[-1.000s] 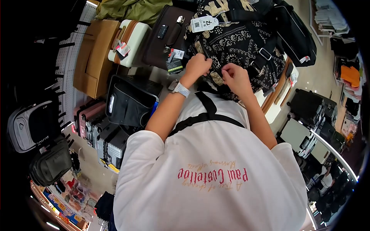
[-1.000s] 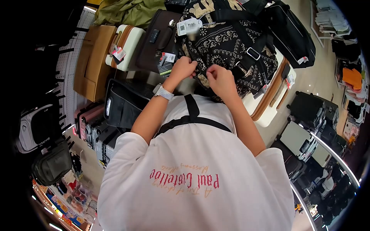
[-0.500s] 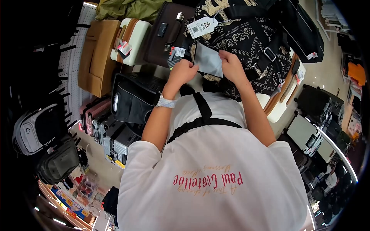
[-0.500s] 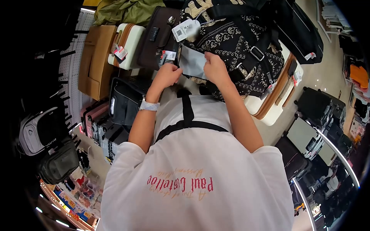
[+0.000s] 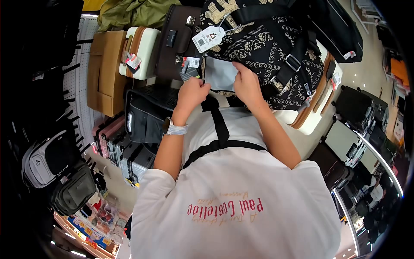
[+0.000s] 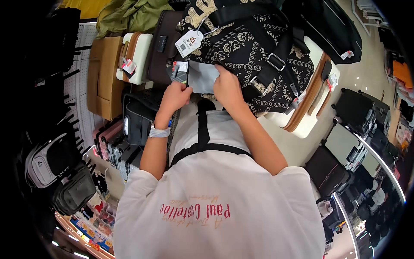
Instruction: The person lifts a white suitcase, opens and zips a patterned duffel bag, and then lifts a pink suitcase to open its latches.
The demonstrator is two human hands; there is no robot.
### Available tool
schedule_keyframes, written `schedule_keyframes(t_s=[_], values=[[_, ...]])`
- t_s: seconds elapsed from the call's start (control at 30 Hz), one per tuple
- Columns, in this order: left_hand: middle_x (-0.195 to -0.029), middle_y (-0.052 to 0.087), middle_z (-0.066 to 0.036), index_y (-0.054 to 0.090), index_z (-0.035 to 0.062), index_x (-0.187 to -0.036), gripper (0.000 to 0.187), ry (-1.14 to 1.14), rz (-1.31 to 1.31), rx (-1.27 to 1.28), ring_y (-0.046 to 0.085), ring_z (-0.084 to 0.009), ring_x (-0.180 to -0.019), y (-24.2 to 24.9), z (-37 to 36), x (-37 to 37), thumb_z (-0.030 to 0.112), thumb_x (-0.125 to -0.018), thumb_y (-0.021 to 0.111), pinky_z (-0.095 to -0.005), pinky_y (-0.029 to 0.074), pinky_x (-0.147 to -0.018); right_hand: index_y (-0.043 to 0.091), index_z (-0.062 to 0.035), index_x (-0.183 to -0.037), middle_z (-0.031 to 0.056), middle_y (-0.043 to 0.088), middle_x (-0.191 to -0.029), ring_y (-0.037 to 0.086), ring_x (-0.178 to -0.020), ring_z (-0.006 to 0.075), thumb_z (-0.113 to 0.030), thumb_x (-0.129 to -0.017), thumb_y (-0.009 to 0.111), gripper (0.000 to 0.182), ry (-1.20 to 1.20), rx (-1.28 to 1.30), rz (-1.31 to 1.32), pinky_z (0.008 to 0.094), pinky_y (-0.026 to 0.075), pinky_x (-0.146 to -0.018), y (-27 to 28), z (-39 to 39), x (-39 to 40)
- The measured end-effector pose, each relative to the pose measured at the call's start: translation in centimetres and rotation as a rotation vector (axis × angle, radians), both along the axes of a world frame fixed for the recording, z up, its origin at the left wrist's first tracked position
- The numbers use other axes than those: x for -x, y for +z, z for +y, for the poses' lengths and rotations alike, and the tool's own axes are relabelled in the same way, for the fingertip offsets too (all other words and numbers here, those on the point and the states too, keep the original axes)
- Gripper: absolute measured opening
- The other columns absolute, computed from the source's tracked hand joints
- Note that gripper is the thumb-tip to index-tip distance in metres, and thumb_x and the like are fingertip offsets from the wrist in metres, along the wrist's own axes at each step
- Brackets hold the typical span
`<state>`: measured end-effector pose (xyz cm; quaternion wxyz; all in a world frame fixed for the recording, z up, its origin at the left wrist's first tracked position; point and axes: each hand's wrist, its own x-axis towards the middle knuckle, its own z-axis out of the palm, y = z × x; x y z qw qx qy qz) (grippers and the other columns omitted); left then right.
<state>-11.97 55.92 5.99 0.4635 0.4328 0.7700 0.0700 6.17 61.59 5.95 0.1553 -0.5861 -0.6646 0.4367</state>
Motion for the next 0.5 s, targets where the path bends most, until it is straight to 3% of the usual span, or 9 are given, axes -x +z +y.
schedule_keyframes(t_s=[0.07, 0.13, 0.23, 0.3, 0.37, 0.4, 0.43, 0.5], values=[[-0.053, 0.061, -0.011, 0.063, -0.0046, -0.064, 0.033, 0.026, -0.072, -0.012, 0.062, -0.0191, -0.05, -0.2, -0.1, 0.0, 0.024, -0.08, 0.057, -0.0311, 0.05, -0.055, 0.062, 0.004, -0.113, 0.0235, 0.065, -0.108, 0.065, -0.093, 0.0373, 0.001, -0.087, 0.044, 0.031, 0.022, 0.017, 0.016, 0.0378, 0.05, -0.082, -0.3, -0.2, -0.1], [-0.057, 0.061, -0.006, 0.061, -0.0039, -0.069, 0.03, 0.055, -0.223, -0.038, 0.059, -0.0113, -0.051, -0.6, -0.4, 0.2, 0.02, -0.085, 0.056, -0.0255, 0.046, -0.051, 0.063, 0.0026, -0.109, 0.0195, 0.066, -0.108, 0.066, -0.084, 0.0334, 0.002, -0.086, 0.049, 0.027, 0.047, -0.266, 0.176, 0.0353, 0.051, -0.073, -0.3, -0.5, -0.2], [-0.06, 0.06, -0.004, 0.06, -0.0022, -0.071, 0.032, 0.083, -0.394, -0.145, 0.058, -0.0101, -0.053, -2.7, -1.1, 0.2, 0.023, -0.09, 0.054, -0.0246, 0.045, -0.05, 0.062, 0.0046, -0.104, 0.0221, 0.063, -0.11, 0.062, -0.096, 0.0396, 0.0, -0.083, 0.053, 0.024, 0.022, -0.252, 0.182, 0.0415, 0.049, -0.084, 1.3, -1.2, 0.0], [-0.061, 0.058, -0.003, 0.06, -0.0008, -0.073, 0.033, 0.006, -0.39, -0.21, 0.056, -0.0092, -0.054, -3.3, -0.9, 0.3, 0.025, -0.094, 0.052, -0.0244, 0.044, -0.05, 0.064, 0.0038, -0.102, 0.0206, 0.066, -0.104, 0.065, -0.089, 0.0363, 0.0, -0.083, 0.054, 0.022, 0.047, -0.301, 0.185, 0.0389, 0.051, -0.08, 1.1, -1.0, 0.0], [-0.062, 0.059, -0.003, 0.061, -0.0011, -0.075, 0.033, 0.186, -0.513, -0.188, 0.056, -0.0094, -0.054, -3.4, -0.2, 0.5, 0.026, -0.094, 0.054, -0.0238, 0.044, -0.051, 0.066, 0.0032, -0.098, 0.0183, 0.068, -0.094, 0.066, -0.078, 0.0319, 0.0, -0.083, 0.055, 0.018, 0.013, -0.145, 0.226, 0.0344, 0.052, -0.073, 1.0, -0.6, -0.1], [-0.061, 0.059, -0.007, 0.061, -0.0016, -0.075, 0.038, 0.291, -0.369, -0.313, 0.057, -0.0152, -0.056, -3.6, 0.3, 0.9, 0.032, -0.093, 0.057, -0.032, 0.045, -0.056, 0.067, 0.0028, -0.095, 0.0149, 0.069, -0.085, 0.065, -0.069, 0.0231, 0.0, -0.084, 0.056, 0.015, 0.0, -0.243, 0.274, 0.0299, 0.051, -0.066, 0.0, -0.6, 0.0], [-0.07, 0.062, -0.009, 0.062, -0.0005, -0.086, 0.027, 0.359, -0.329, -0.484, 0.06, -0.0146, -0.065, -4.2, 0.9, 1.3, 0.026, -0.09, 0.06, -0.0321, 0.047, -0.061, 0.067, 0.0028, -0.095, 0.0149, 0.069, -0.085, 0.065, -0.069, 0.0231, 0.0, -0.084, 0.056, 0.015, 0.007, -0.248, 0.275, 0.0299, 0.051, -0.066, 0.1, -0.5, 0.0], [-0.079, 0.063, -0.009, 0.059, -0.0005, -0.095, 0.024, 0.315, -0.156, -0.705, 0.06, -0.0154, -0.071, -5.6, 2.6, 2.1, 0.021, -0.086, 0.066, -0.032, 0.048, -0.066, 0.067, 0.0028, -0.093, 0.0127, 0.069, -0.081, 0.064, -0.067, 0.0171, 0.0, -0.084, 0.056, 0.014, -0.034, -0.096, 0.329, 0.0279, 0.05, -0.064, 0.5, -0.7, 0.0]])
